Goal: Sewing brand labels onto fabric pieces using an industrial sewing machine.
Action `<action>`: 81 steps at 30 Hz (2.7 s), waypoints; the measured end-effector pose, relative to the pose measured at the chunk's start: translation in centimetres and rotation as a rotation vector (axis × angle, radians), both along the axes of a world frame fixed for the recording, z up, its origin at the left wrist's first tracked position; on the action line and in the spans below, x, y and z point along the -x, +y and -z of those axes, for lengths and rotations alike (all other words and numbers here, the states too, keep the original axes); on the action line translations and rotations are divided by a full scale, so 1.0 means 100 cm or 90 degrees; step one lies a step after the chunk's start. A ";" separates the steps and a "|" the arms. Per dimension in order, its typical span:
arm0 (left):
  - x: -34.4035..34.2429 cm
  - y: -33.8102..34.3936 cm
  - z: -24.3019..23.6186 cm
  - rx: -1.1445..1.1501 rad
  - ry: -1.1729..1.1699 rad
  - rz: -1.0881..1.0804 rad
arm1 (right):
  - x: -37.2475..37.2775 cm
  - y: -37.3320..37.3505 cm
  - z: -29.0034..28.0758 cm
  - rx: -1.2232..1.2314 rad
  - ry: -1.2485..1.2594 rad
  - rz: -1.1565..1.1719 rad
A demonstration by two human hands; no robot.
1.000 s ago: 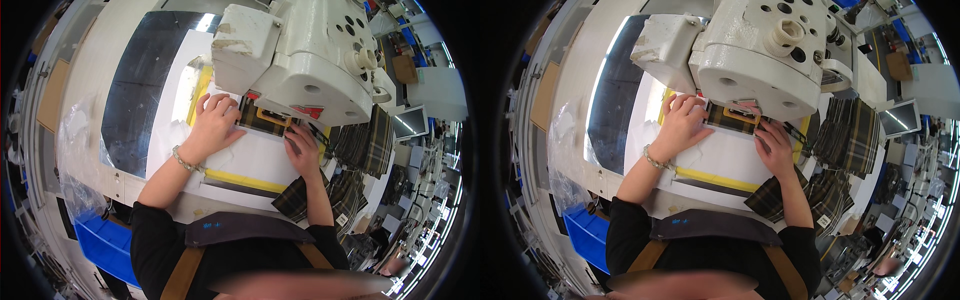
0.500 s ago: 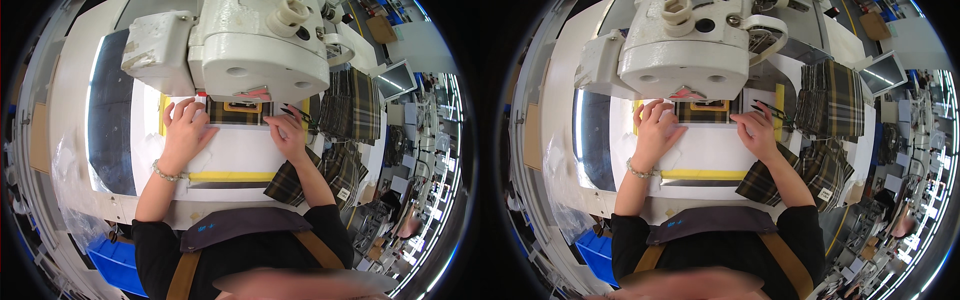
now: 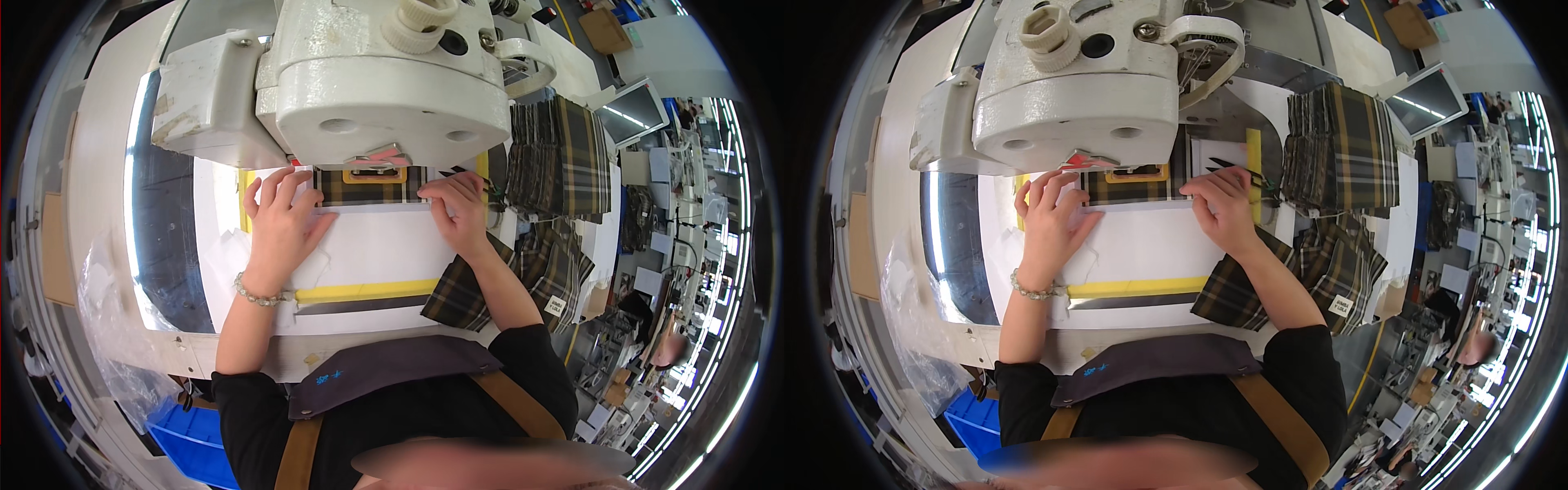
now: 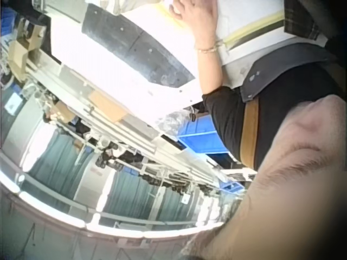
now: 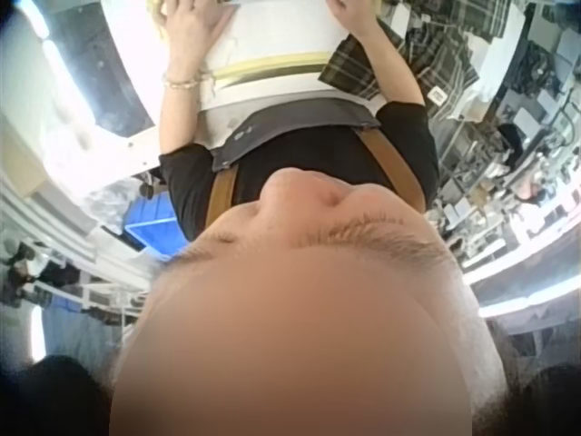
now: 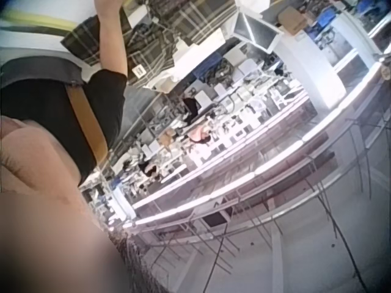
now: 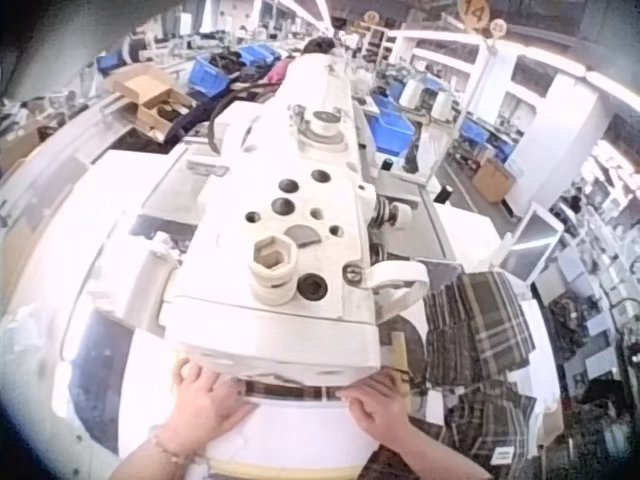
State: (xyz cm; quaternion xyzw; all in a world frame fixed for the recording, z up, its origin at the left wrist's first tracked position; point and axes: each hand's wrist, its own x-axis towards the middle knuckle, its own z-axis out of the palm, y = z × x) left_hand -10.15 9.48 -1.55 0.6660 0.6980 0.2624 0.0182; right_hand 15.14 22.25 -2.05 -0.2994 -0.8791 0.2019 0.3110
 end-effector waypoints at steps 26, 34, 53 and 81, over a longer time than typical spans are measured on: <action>0.000 0.001 0.000 0.003 0.006 0.010 | -0.001 0.000 0.002 0.086 0.002 -0.007; 0.000 0.000 0.000 -0.002 0.008 0.010 | 0.003 -0.003 0.000 0.065 0.007 -0.019; 0.001 0.001 0.000 0.009 -0.007 0.041 | 0.001 -0.002 -0.001 0.058 -0.038 -0.139; -0.002 0.000 0.002 -0.010 0.015 0.057 | -0.004 0.013 0.001 -0.010 -0.105 -0.032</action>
